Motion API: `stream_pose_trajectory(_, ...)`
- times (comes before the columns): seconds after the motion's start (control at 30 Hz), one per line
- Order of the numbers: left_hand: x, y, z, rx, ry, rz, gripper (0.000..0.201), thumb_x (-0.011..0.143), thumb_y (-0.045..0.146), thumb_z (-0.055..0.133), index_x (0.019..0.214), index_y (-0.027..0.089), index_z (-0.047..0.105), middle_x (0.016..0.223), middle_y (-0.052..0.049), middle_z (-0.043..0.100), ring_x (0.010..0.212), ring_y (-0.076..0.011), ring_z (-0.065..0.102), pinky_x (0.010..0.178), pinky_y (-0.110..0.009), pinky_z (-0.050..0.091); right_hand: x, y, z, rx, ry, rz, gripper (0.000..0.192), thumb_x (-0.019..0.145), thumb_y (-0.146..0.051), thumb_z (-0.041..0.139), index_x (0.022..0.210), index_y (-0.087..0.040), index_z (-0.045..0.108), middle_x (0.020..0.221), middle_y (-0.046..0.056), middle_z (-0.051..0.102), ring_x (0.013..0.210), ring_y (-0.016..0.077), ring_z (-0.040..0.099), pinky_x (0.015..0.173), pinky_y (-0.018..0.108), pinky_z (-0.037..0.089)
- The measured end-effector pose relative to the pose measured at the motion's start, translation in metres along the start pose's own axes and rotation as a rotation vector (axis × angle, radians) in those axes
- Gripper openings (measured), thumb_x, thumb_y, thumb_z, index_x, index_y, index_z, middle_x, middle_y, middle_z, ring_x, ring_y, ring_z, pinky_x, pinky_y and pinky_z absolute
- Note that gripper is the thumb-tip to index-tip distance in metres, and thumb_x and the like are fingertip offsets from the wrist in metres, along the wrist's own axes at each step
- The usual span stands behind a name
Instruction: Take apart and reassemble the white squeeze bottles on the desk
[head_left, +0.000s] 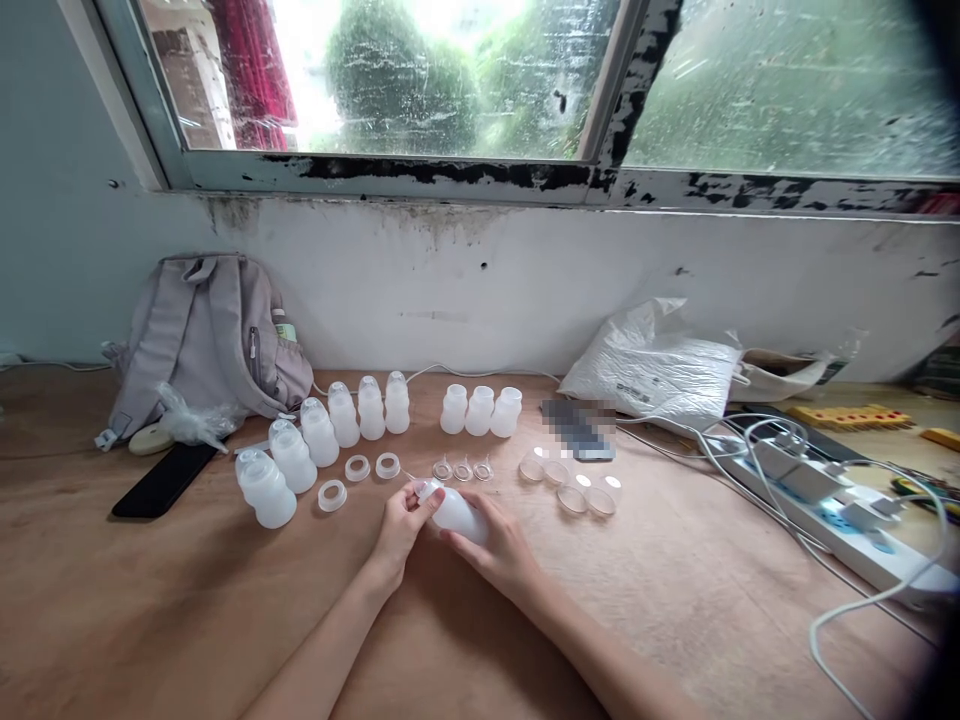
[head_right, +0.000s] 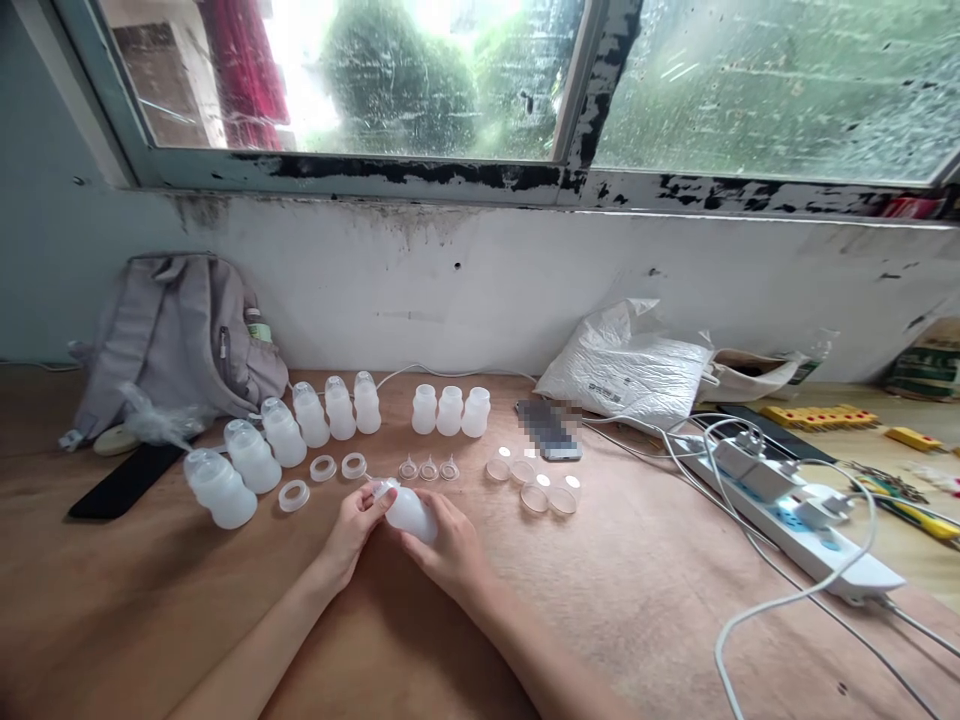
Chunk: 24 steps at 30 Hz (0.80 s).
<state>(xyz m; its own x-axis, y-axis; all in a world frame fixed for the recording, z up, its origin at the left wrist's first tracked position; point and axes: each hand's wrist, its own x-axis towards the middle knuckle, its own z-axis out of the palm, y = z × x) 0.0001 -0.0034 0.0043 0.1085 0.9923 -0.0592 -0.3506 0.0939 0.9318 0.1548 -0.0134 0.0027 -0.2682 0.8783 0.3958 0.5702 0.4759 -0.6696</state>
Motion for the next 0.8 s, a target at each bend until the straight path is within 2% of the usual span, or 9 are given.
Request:
stream_pose_trajectory(0.2,-0.004,0.005,0.002,-0.104,-0.05,-0.054,0.032,0.073,0.038,0.059,0.092,0.012,0.059,0.088,-0.008,0.063,0.08,-0.0168,0.058,0.075,-0.027,0.043,-0.002,0.0,0.004,-0.057,0.026,0.021,0.039,0.071,-0.029,0.057,0.109,-0.023,0.048,0.106,0.006,0.057,0.096,0.0223,0.055,0.08,0.035,0.045)
stream_pose_trajectory(0.53,-0.005,0.002,0.004,-0.08,0.037,-0.048,0.031,0.07,0.038,0.061,0.087,0.012,0.059,0.083,-0.007,0.063,0.074,-0.0155,0.058,0.068,-0.025,0.043,-0.001,-0.004,0.005,-0.058,0.008,0.022,0.037,0.072,-0.033,0.057,0.106,-0.021,0.05,0.104,0.008,0.059,0.093,0.0222,0.056,0.077,0.034,0.046)
stream_pose_trajectory(0.67,-0.007,0.003,0.005,-0.078,0.061,-0.025,0.029,0.068,0.036,0.063,0.083,0.012,0.061,0.079,-0.007,0.062,0.071,-0.0149,0.056,0.068,-0.025,0.042,-0.001,-0.009,0.0,-0.012,-0.018,0.04,0.032,0.07,-0.033,0.058,0.1,-0.021,0.052,0.093,0.005,0.062,0.081,0.0199,0.059,0.068,0.03,0.046)
stream_pose_trajectory(0.8,-0.009,0.002,0.005,-0.067,0.082,0.038,0.026,0.067,0.033,0.064,0.082,0.012,0.063,0.076,-0.006,0.061,0.071,-0.0143,0.054,0.069,-0.025,0.04,0.001,-0.016,-0.007,0.092,-0.059,0.131,0.029,0.069,-0.038,0.06,0.091,-0.02,0.055,0.08,0.003,0.063,0.069,0.0174,0.058,0.06,0.027,0.044)
